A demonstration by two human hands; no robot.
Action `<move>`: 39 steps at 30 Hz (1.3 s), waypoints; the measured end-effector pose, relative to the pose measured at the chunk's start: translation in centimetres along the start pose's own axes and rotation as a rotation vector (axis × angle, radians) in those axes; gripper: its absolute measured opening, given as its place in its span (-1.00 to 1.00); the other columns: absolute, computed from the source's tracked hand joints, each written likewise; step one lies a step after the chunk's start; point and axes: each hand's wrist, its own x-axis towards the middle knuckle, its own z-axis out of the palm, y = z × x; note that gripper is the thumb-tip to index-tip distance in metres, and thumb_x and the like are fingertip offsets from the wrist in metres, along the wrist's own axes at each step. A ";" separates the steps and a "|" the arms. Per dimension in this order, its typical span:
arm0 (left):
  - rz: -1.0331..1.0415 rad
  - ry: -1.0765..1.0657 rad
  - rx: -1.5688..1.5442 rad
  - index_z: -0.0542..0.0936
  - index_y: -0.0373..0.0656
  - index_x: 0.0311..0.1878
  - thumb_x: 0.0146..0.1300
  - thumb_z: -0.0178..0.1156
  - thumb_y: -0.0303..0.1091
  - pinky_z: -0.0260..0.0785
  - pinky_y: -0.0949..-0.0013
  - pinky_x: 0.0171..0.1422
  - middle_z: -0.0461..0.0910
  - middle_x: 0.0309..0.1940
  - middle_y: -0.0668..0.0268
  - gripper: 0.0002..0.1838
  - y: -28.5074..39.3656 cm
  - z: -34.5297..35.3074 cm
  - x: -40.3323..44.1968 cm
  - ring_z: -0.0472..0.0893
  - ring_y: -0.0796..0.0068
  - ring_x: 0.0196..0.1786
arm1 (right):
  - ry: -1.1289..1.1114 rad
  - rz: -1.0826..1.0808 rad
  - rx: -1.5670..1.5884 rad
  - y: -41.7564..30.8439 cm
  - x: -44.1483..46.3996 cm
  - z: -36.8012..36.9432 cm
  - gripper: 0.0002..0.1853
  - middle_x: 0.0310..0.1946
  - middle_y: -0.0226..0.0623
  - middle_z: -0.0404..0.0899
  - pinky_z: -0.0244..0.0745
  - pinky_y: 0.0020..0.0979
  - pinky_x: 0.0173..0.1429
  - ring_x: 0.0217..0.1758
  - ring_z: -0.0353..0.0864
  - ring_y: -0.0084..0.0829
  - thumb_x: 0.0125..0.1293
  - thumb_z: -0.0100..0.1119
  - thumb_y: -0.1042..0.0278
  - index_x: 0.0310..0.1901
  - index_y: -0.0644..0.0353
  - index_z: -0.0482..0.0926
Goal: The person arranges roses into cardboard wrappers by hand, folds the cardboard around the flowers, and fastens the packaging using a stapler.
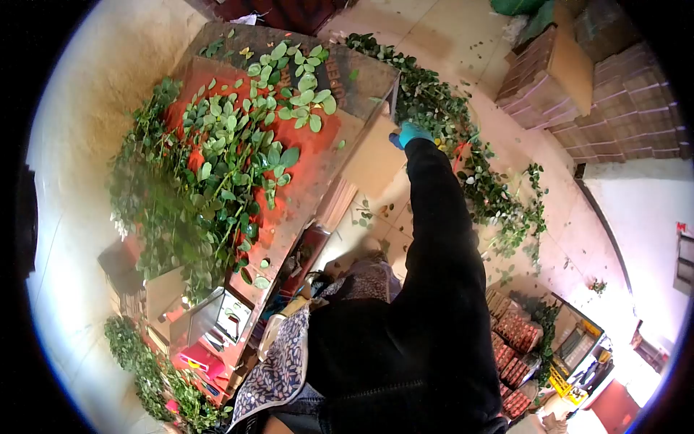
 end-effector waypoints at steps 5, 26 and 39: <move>0.057 -0.050 0.294 0.58 -0.15 0.15 0.09 0.33 -0.46 0.33 0.28 0.35 0.63 0.06 0.16 -0.52 -2.0 -0.3 0.9 0.55 0.25 0.19 | -0.035 -0.044 1.038 2.7 -3.9 0.8 -0.70 -0.59 -0.44 0.18 0.23 -0.49 -0.35 -0.49 0.24 -0.61 0.39 0.05 0.31 -0.52 0.09 0.28; 1.115 -0.075 0.743 0.39 0.03 0.32 0.13 0.24 -0.30 0.41 0.00 0.15 0.39 0.24 0.13 -0.38 44.5 2.5 2.7 0.51 0.04 0.15 | 0.772 -0.109 -0.208 9.5 -46.2 -29.5 -0.62 -0.23 -0.20 0.67 0.54 -0.27 -0.18 -0.21 0.68 -0.17 0.12 0.05 0.59 -0.02 0.05 0.60; 1.583 0.688 0.727 0.36 -0.10 0.36 -0.13 0.47 -0.26 0.40 0.08 0.22 0.53 0.16 0.13 -0.12 59.9 -17.8 -6.5 0.55 0.07 0.15 | 1.053 -0.806 -1.026 -20.8 -52.6 -44.1 -0.71 -0.12 -0.14 0.66 0.51 -0.21 0.16 0.02 0.62 -0.12 0.18 0.19 0.69 -0.04 0.28 0.63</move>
